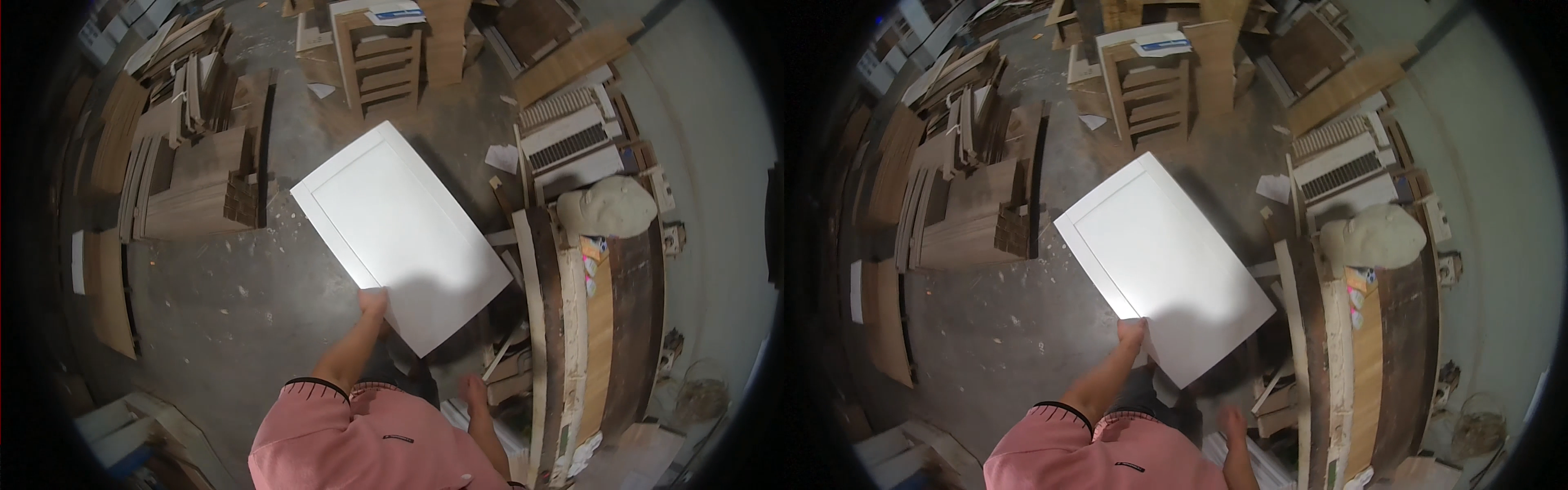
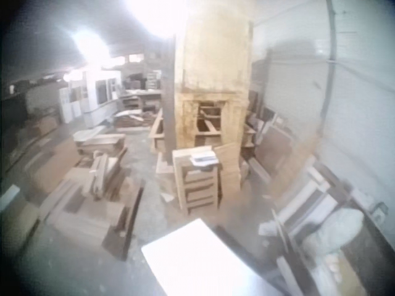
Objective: The person places white cabinet door panels on a worktable one at a time by hand, touches and presses the edges, and removes each panel to stack it on a pile on the floor.
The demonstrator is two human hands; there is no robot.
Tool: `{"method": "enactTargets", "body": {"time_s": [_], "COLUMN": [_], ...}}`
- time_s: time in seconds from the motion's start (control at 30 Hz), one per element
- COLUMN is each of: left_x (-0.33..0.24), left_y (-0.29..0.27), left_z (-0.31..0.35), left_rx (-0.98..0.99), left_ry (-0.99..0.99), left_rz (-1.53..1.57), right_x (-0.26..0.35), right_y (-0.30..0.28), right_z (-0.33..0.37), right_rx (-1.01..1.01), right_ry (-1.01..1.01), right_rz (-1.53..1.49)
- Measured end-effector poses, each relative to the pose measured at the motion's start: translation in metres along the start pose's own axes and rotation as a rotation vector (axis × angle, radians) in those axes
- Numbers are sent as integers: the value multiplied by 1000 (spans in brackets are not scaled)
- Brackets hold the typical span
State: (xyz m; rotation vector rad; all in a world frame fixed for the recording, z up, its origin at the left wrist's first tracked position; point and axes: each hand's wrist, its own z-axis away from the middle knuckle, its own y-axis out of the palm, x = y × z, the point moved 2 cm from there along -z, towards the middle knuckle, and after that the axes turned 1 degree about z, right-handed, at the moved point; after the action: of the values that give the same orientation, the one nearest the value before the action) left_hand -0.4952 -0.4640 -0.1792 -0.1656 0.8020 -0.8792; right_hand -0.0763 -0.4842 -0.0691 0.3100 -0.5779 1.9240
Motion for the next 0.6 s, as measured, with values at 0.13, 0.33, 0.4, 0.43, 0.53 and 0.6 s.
{"method": "enactTargets", "body": {"time_s": [0.13,0.33,0.4,0.43,0.53,0.6], "left_x": [20,24,29,28,41,56], "left_y": [-4,-48,-55,-57,-56,-57], "left_z": [-18,-17,0,12,45,67], "left_rx": [-19,257,459,519,630,629], "left_ry": [6,291,60,56,59,-14], "left_rz": [9,-219,-356,-385,-467,-500], "right_x": [-57,-131,-143,-140,-183,-209], "right_y": [-12,-21,-18,-15,-8,-5], "right_z": [66,103,116,129,145,161], "right_rx": [-68,-169,-257,-306,-334,-372], "right_ry": [288,258,178,213,308,275], "right_rz": [-127,-426,-476,-518,-576,-723]}}
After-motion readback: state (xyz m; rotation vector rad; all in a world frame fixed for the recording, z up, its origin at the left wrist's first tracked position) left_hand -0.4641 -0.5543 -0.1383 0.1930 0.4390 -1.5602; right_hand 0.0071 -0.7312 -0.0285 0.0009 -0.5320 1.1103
